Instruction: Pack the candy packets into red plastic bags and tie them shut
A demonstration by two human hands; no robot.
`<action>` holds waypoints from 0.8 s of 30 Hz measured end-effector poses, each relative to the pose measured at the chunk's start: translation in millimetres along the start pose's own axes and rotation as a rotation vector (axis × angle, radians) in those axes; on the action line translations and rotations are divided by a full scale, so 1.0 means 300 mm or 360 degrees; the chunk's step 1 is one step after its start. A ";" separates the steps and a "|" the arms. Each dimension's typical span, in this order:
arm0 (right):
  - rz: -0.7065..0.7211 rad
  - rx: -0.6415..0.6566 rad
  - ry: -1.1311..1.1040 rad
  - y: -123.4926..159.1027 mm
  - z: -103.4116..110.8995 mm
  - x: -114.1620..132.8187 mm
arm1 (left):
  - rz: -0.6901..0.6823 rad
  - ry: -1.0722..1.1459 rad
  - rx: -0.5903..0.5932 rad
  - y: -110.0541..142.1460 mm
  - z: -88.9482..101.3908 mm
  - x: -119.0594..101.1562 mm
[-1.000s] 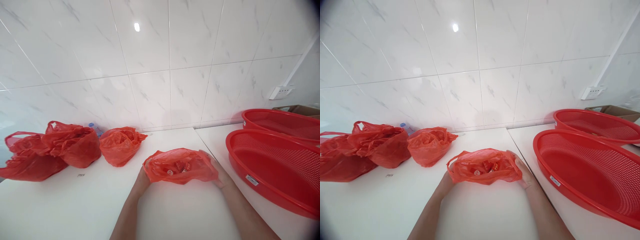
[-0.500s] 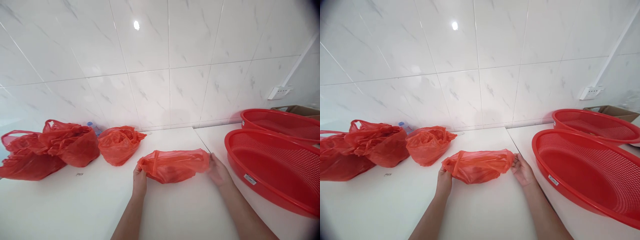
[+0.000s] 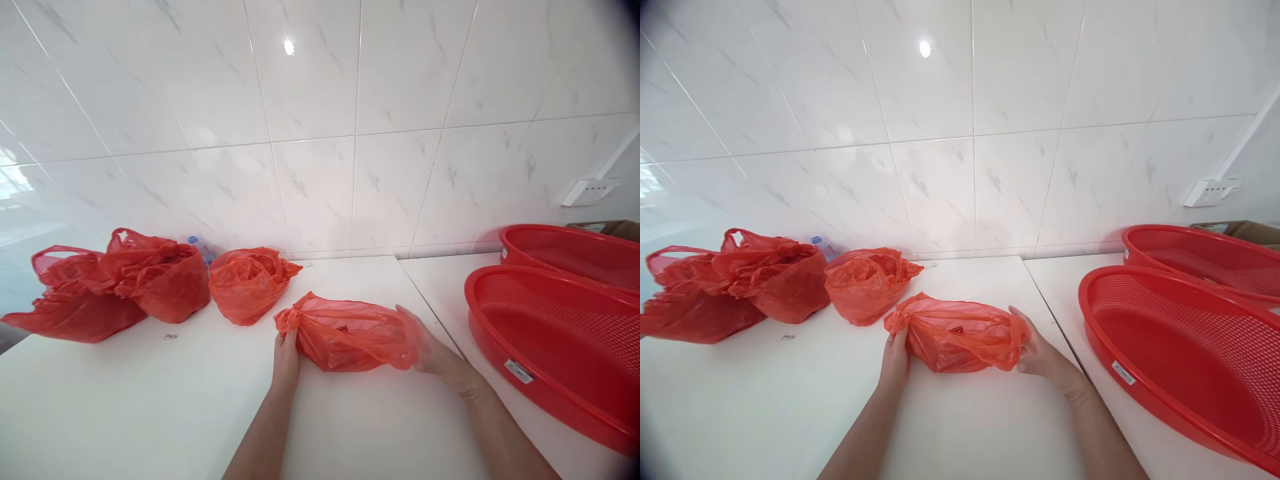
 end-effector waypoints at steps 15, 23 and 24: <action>0.0237 -0.0670 -0.0628 -0.044 0.064 -0.034 | 0.0234 0.0296 0.0481 0.056 -0.107 0.028; 0.0273 -0.0622 -0.0589 -0.042 0.134 -0.017 | 0.0188 0.0326 0.0402 0.037 -0.089 0.018; 0.0309 -0.0590 -0.0601 -0.036 0.133 -0.004 | 0.0178 0.0336 0.0395 0.036 -0.088 0.014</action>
Point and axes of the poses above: each hand's wrist, its own y-axis away from the middle knuckle, its own z-axis out of the back of the hand, x = y × z, the point moved 5 cm from there along -y, towards the middle knuckle, and after that the axes turned 11 degrees about -y, right-handed, at the moved point
